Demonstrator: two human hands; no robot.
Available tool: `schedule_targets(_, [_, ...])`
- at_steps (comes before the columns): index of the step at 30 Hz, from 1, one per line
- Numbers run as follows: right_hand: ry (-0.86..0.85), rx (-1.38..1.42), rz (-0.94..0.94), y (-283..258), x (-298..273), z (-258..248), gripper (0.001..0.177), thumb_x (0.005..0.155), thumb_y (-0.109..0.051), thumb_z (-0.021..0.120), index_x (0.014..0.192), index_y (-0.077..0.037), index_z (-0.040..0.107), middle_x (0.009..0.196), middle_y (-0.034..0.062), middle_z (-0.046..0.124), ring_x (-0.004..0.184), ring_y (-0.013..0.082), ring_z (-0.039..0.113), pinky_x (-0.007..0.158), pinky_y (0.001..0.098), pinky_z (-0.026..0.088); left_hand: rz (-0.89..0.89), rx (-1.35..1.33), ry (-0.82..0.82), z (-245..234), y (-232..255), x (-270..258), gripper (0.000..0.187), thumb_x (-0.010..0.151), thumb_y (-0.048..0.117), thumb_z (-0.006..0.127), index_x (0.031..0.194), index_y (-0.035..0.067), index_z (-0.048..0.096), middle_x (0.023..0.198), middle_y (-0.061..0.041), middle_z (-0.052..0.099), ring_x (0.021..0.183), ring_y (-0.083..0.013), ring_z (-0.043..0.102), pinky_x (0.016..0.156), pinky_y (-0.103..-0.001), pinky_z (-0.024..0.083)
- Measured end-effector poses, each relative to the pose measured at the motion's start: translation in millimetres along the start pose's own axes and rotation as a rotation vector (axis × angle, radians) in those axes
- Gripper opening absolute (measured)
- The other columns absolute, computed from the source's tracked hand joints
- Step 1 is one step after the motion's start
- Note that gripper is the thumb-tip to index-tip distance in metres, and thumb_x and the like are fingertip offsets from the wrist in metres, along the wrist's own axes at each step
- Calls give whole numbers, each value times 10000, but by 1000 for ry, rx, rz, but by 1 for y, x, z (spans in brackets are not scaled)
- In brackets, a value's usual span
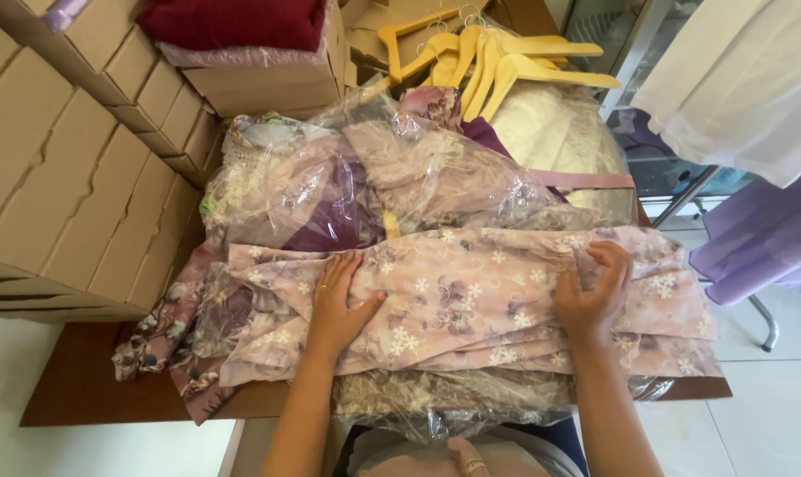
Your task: Folding a floral patterned garment and placing it into a plastic protective sleeve.
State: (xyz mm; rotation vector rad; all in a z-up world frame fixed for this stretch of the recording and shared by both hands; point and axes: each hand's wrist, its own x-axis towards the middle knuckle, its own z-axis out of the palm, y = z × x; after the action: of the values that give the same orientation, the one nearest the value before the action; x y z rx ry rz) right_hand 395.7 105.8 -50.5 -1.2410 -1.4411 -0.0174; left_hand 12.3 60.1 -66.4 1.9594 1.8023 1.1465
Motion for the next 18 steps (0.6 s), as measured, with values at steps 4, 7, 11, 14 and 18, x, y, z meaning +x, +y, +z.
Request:
schedule_targets(4, [-73, -131, -253, -16, 4, 4, 435, 894, 7, 659, 1310, -4, 533, 1348, 225, 578, 1305, 359, 547, 1102, 452, 478, -16, 7, -27, 1, -1, 5, 786, 810, 469, 796, 1451, 83, 555, 1561, -150, 499, 1506, -359, 345, 1220, -510, 211])
schedule_targets(7, [-268, -203, -197, -18, 4, 6, 514, 876, -70, 679, 1371, 7, 561, 1411, 243, 579, 1341, 406, 526, 1129, 496, 430, -31, 3, -34, 2, 0, 4, 785, 805, 467, 797, 1452, 91, 560, 1562, -142, 501, 1513, -353, 345, 1224, -506, 218])
schedule_targets(11, [-436, -195, -126, -9, 1, 9, 511, 871, -148, 698, 1357, -14, 618, 1409, 197, 615, 1332, 392, 542, 1139, 517, 397, -38, -4, -27, 0, 1, 2, 792, 801, 469, 794, 1451, 86, 554, 1557, -137, 507, 1512, -351, 356, 1224, -508, 228])
schedule_targets(14, [-423, -149, -147, -6, 1, 10, 495, 880, -140, 693, 1351, -1, 625, 1397, 201, 626, 1334, 390, 554, 1146, 513, 395, -11, -2, -19, 1, -2, 0, 784, 818, 472, 789, 1449, 73, 549, 1560, -145, 504, 1503, -367, 362, 1226, -516, 225])
schedule_targets(18, [-404, -131, -143, -8, 5, 9, 505, 868, -132, 693, 1348, 8, 621, 1391, 209, 627, 1325, 395, 560, 1139, 507, 397, 26, 6, -20, 3, -4, 1, 772, 827, 471, 786, 1445, 71, 555, 1557, -147, 510, 1499, -375, 372, 1224, -518, 231])
